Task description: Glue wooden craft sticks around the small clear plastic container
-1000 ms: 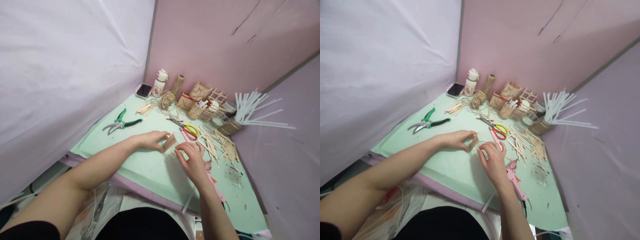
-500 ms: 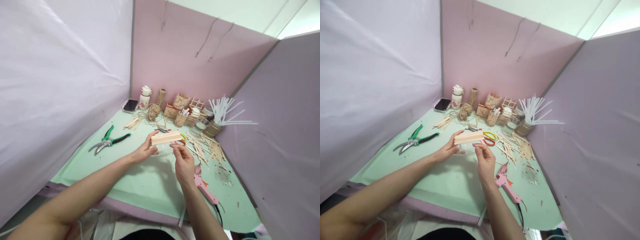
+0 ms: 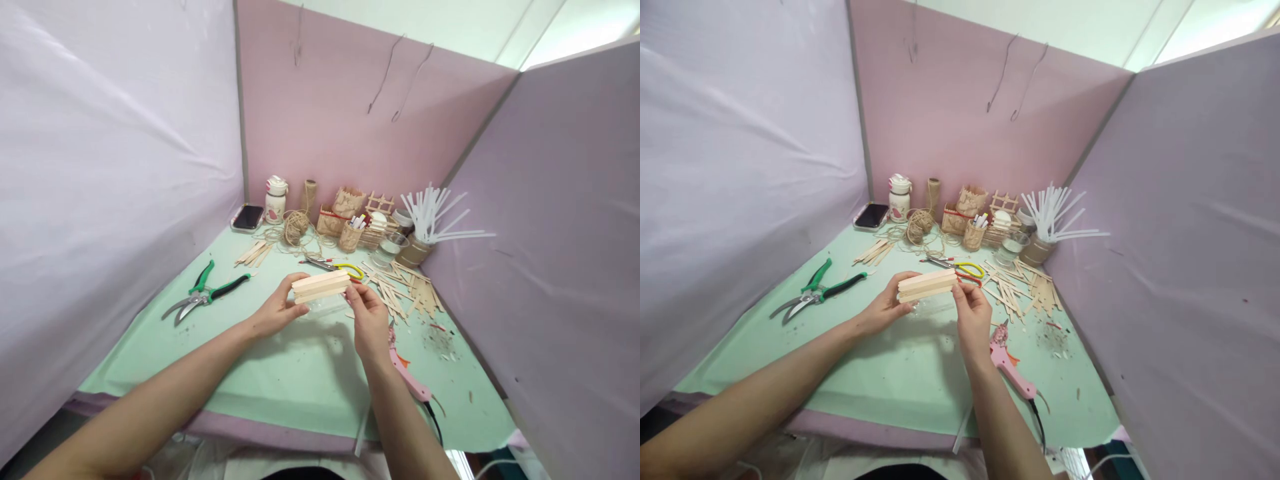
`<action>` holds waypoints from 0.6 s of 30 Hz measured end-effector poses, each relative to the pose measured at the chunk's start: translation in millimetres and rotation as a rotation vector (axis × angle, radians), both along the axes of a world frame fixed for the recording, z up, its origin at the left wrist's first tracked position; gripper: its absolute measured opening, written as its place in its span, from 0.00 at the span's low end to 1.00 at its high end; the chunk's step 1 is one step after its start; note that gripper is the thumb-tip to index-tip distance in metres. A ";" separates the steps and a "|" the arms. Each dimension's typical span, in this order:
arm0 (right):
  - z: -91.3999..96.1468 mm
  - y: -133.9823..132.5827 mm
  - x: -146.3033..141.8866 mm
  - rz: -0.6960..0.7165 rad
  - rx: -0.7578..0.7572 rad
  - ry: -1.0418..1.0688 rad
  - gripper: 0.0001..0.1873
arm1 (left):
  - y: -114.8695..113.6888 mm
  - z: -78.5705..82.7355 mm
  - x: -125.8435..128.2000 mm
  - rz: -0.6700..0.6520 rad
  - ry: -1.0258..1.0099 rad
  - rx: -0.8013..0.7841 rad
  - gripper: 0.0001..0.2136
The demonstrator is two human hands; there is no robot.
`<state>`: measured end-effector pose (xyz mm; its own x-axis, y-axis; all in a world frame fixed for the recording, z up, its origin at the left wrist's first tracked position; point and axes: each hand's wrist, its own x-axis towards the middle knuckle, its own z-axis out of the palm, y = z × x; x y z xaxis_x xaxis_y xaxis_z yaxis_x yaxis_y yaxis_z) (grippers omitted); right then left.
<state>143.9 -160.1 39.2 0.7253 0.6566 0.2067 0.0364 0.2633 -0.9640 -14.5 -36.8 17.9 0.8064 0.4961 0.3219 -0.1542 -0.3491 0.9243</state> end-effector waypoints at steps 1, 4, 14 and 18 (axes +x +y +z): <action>0.2 0.5 -0.2 -0.001 -0.001 0.013 0.15 | 0.0 -0.1 0.1 0.008 0.005 0.011 0.29; -2.0 2.8 1.7 -0.008 -0.004 0.032 0.16 | 0.8 -1.4 -0.1 0.030 0.024 0.041 0.30; -2.4 -0.9 8.1 0.008 -0.062 -0.023 0.15 | 0.5 -2.1 -0.2 0.021 0.027 0.179 0.29; 0.3 -3.3 5.3 -0.032 -0.092 -0.049 0.16 | 0.5 -1.2 0.2 0.031 0.014 0.209 0.29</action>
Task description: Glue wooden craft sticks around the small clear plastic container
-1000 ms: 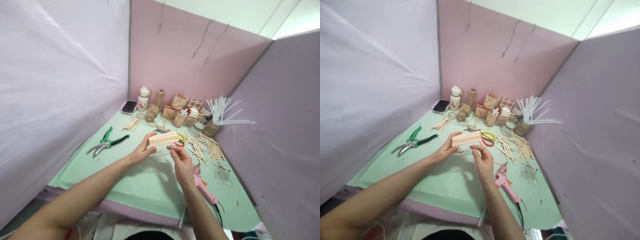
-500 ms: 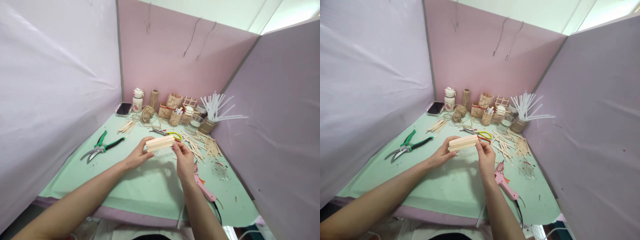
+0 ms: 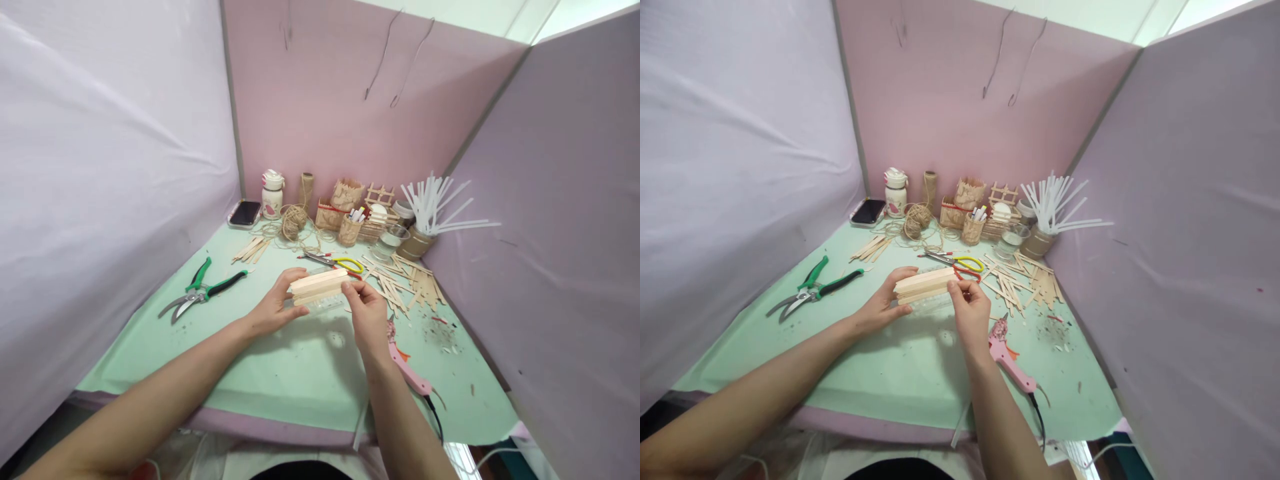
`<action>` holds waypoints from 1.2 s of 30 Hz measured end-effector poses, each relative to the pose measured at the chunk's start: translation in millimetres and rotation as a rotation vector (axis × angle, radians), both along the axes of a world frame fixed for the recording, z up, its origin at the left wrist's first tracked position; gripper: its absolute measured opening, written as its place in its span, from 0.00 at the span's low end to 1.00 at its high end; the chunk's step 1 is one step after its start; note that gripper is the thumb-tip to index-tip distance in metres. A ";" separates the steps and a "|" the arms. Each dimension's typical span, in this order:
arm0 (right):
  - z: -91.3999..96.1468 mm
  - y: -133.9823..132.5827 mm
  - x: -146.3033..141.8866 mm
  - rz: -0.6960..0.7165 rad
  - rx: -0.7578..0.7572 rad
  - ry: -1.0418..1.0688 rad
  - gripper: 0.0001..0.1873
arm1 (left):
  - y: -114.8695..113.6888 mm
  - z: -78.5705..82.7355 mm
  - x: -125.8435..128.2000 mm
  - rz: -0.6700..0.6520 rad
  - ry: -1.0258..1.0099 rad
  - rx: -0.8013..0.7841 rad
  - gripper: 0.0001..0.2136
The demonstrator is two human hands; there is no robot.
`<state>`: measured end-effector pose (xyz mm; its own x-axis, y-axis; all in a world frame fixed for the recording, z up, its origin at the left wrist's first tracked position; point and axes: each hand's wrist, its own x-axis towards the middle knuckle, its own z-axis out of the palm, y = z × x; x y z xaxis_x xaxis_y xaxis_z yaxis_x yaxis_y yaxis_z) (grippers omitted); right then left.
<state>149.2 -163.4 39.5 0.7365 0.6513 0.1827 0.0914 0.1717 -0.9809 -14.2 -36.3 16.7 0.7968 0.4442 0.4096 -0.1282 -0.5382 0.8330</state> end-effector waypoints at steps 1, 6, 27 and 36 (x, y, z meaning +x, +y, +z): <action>0.3 0.0 -0.4 -0.007 -0.010 -0.005 0.16 | 0.2 -0.1 0.0 0.005 -0.002 0.008 0.29; -0.9 1.5 -0.5 -0.029 -0.038 -0.005 0.17 | 1.8 -2.0 0.3 0.029 -0.009 0.050 0.29; -12.2 0.9 1.8 0.100 0.092 0.070 0.14 | 2.4 0.1 -2.9 -0.016 -0.058 0.104 0.23; -17.2 1.8 -3.6 0.074 0.098 0.030 0.14 | 5.1 -7.2 1.0 -0.001 -0.079 0.233 0.24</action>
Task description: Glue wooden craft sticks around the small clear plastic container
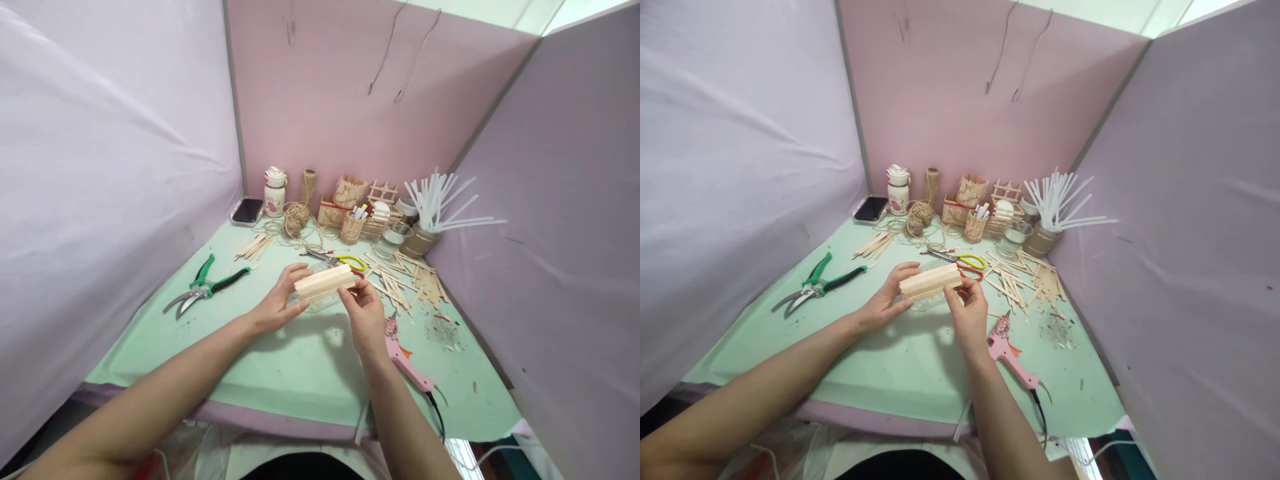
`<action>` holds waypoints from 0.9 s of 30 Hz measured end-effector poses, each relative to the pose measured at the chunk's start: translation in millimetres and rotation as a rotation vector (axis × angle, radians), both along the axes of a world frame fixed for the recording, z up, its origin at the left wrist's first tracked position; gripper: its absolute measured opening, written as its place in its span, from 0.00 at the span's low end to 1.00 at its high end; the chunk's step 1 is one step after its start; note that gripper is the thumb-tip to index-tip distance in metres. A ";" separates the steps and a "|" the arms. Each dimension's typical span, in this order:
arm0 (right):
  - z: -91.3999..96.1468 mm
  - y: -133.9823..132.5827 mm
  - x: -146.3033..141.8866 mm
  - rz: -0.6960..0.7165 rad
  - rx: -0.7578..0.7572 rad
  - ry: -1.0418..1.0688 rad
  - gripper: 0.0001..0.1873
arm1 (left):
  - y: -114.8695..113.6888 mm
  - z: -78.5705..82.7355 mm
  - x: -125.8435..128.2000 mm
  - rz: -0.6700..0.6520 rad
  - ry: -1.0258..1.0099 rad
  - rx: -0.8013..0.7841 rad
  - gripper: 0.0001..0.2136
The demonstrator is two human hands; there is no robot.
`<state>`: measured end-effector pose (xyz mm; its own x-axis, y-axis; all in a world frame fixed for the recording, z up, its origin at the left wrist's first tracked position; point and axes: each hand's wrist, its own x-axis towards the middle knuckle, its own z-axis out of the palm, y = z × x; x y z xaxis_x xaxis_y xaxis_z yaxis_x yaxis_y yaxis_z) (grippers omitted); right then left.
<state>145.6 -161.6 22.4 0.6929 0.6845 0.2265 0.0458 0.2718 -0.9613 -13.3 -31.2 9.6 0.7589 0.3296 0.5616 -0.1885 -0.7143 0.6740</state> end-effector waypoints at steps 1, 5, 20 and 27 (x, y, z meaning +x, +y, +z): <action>-1.4 0.2 -0.2 -0.009 0.003 -0.011 0.14 | 0.2 -0.2 0.0 0.000 0.002 0.004 0.24; -5.3 0.4 -0.6 -0.028 0.011 -0.044 0.14 | 0.0 -0.1 -0.3 -0.001 0.002 0.009 0.24; -8.2 1.5 -6.7 -0.039 0.065 -0.079 0.14 | -1.8 2.2 -0.1 -0.005 0.010 0.007 0.24; -10.3 2.0 -9.9 -0.023 0.094 -0.085 0.15 | -4.1 3.9 -0.8 -0.030 0.020 0.000 0.24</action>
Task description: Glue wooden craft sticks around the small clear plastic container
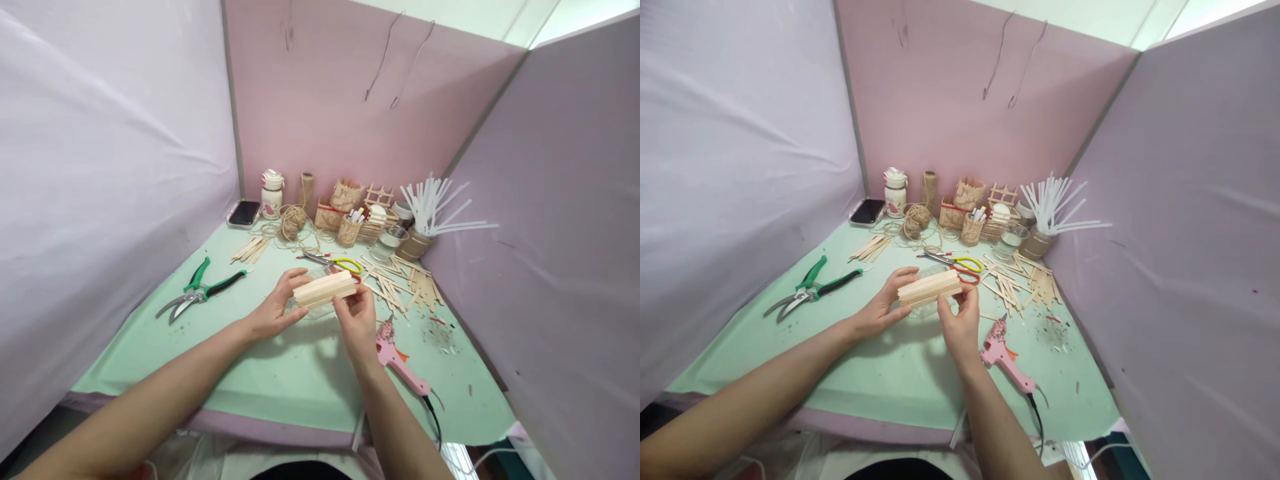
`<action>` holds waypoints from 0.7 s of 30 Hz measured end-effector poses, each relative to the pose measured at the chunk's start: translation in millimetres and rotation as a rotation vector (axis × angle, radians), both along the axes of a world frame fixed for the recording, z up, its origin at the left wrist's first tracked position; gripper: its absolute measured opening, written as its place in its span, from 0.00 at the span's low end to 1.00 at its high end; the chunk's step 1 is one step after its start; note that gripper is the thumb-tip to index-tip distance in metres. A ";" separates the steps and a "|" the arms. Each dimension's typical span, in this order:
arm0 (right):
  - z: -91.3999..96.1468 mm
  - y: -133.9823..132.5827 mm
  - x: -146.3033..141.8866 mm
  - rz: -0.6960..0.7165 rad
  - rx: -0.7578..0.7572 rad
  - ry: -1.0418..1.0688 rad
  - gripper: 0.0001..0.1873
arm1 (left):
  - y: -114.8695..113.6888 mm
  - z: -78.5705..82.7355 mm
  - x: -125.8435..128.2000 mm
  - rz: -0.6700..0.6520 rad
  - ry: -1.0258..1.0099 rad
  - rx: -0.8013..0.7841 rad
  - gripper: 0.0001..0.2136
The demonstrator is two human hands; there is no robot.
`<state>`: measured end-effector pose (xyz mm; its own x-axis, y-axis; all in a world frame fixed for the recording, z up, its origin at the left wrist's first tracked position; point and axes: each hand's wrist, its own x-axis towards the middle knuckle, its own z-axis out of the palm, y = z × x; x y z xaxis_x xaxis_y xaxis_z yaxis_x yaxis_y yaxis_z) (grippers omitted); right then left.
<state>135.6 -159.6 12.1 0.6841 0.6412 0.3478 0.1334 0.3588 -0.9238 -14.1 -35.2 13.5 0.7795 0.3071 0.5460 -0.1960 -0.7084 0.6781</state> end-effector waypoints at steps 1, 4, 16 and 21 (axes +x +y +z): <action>-0.2 0.0 -0.7 -0.006 -0.002 0.000 0.15 | 0.0 -0.4 0.0 -0.001 0.002 -0.002 0.24; -0.3 -0.4 -3.2 -0.024 -0.006 0.007 0.15 | 0.3 -1.6 0.1 -0.006 0.007 -0.004 0.24; 0.8 -2.7 -8.6 -0.063 0.007 0.002 0.15 | 0.3 -3.0 1.1 -0.026 0.009 -0.016 0.24; -1.2 -3.1 -9.2 -0.074 0.014 -0.007 0.15 | 0.7 -4.2 1.7 -0.025 0.007 -0.010 0.24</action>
